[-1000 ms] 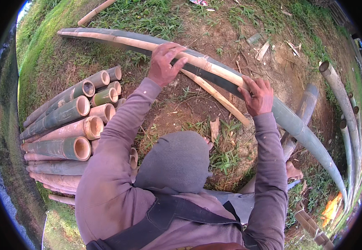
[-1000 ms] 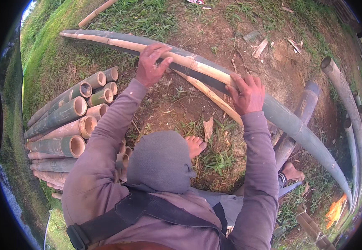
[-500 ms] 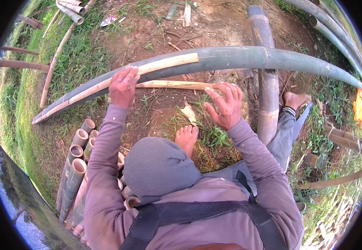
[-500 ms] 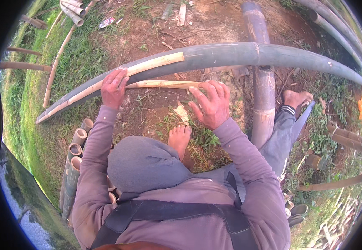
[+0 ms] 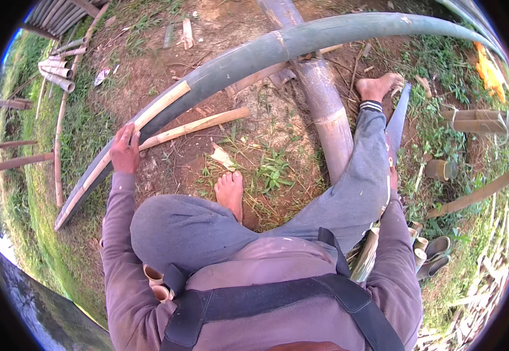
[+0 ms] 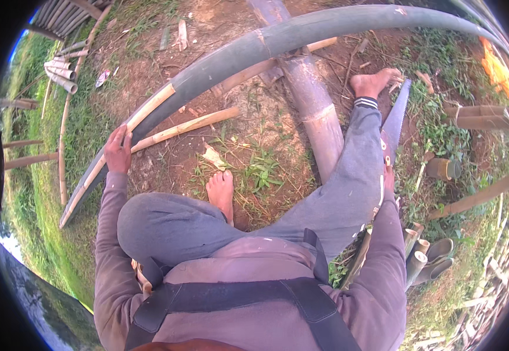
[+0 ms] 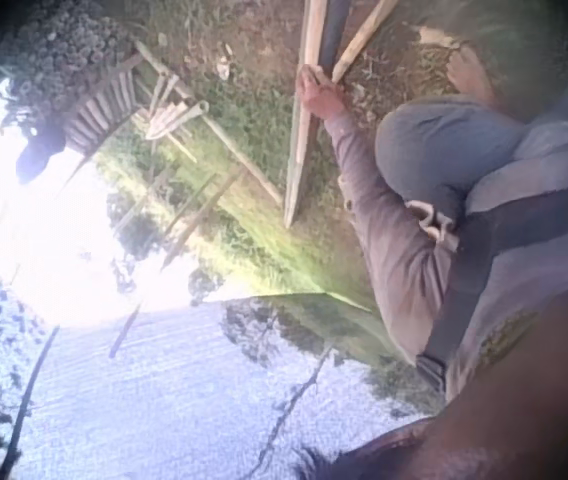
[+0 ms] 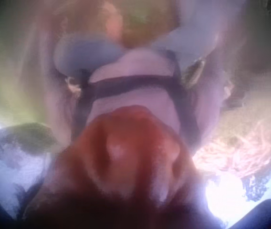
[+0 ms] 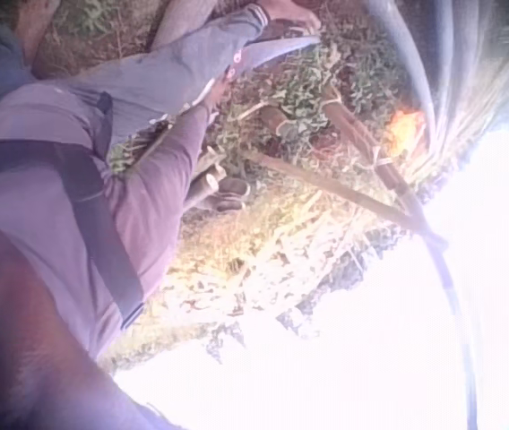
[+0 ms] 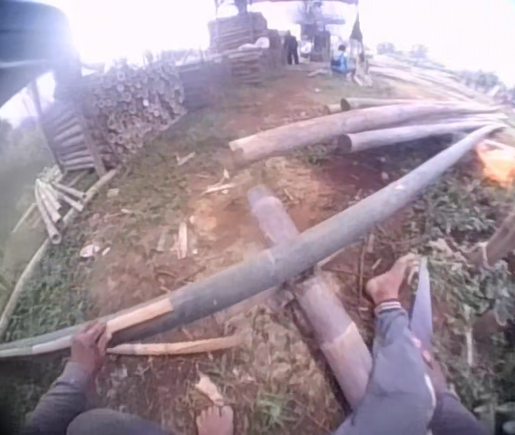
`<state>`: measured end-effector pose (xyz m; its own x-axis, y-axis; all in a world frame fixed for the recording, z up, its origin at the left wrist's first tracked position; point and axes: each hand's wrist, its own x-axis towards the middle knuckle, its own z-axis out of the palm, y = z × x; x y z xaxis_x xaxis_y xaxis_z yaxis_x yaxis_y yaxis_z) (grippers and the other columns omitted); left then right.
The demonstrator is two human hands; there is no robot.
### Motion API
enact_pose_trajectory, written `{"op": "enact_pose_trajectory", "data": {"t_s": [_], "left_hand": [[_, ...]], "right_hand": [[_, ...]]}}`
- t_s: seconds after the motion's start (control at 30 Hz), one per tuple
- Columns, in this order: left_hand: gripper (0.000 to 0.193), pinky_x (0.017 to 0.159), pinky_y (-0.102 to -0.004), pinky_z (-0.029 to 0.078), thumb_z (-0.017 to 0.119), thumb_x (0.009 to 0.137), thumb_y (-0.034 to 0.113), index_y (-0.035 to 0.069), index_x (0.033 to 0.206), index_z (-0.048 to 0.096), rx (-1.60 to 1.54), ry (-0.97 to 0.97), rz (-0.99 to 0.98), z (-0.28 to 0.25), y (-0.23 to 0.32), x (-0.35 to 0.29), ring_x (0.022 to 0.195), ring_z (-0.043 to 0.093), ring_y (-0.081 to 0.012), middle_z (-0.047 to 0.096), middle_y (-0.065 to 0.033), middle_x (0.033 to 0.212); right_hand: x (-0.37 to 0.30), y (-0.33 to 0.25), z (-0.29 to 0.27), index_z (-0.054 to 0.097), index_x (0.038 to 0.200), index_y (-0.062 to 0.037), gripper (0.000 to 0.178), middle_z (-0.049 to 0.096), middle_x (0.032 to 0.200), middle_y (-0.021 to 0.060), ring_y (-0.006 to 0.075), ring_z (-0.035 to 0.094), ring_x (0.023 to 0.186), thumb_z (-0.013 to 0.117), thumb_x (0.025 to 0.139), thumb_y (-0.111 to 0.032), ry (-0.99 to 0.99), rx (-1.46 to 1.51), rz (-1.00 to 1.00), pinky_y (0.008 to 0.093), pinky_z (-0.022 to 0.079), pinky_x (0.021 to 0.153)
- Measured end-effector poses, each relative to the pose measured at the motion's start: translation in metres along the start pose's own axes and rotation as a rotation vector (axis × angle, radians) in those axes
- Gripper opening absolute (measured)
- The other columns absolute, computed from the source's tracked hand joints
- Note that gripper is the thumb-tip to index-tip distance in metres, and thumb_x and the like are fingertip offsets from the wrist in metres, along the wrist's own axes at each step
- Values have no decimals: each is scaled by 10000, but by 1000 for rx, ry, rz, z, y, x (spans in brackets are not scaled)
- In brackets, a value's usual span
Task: The person uses a hand saw to cut long bamboo poles into shorter sections. They position each pole on a support, saw through it, and then move the cut pieces aside to a growing pile.
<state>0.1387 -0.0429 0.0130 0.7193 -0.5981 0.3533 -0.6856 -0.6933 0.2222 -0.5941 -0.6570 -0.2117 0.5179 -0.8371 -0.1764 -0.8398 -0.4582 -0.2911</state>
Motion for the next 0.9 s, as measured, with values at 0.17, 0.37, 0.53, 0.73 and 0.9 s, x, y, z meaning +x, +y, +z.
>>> {"op": "enact_pose_trajectory", "data": {"t_s": [0.17,0.37,0.53,0.73,0.9], "left_hand": [[330,941,-440,592,787,960,186,74,1270,768,46,-6,10,-21,0,-10,1092,727,-345,728,-144,1247],[318,949,-417,585,789,959,210,114,1262,786,71,-51,-59,-14,19,5,1075,729,-318,739,-85,1236],[315,970,-418,580,768,973,251,135,1265,789,131,-95,-128,-24,15,-11,1096,723,-306,740,-74,1235],[300,945,-429,586,779,962,227,100,1235,792,89,-42,-87,-17,14,-7,1059,734,-321,745,-105,1195],[322,966,-441,583,755,980,287,149,1269,787,123,-102,-112,-22,9,-4,1091,725,-322,739,-82,1214]], "right_hand": [[54,-60,30,701,1324,-77,390,726,1228,204,354,695,1109,612,1051,-342,-173,-62,141,455,540,964],[35,-46,-20,702,1269,-35,333,735,1135,160,285,694,1020,669,1037,-272,117,130,259,413,551,897],[20,-121,-116,703,1222,0,291,742,1057,124,227,693,945,716,1026,-214,475,510,219,377,560,840],[-90,-291,-160,673,1237,35,271,724,1017,86,147,658,832,735,997,-76,704,813,-354,285,529,722],[-154,-467,-136,653,1225,20,251,666,815,36,74,564,622,716,1059,-158,325,1140,-435,217,436,522]]}}
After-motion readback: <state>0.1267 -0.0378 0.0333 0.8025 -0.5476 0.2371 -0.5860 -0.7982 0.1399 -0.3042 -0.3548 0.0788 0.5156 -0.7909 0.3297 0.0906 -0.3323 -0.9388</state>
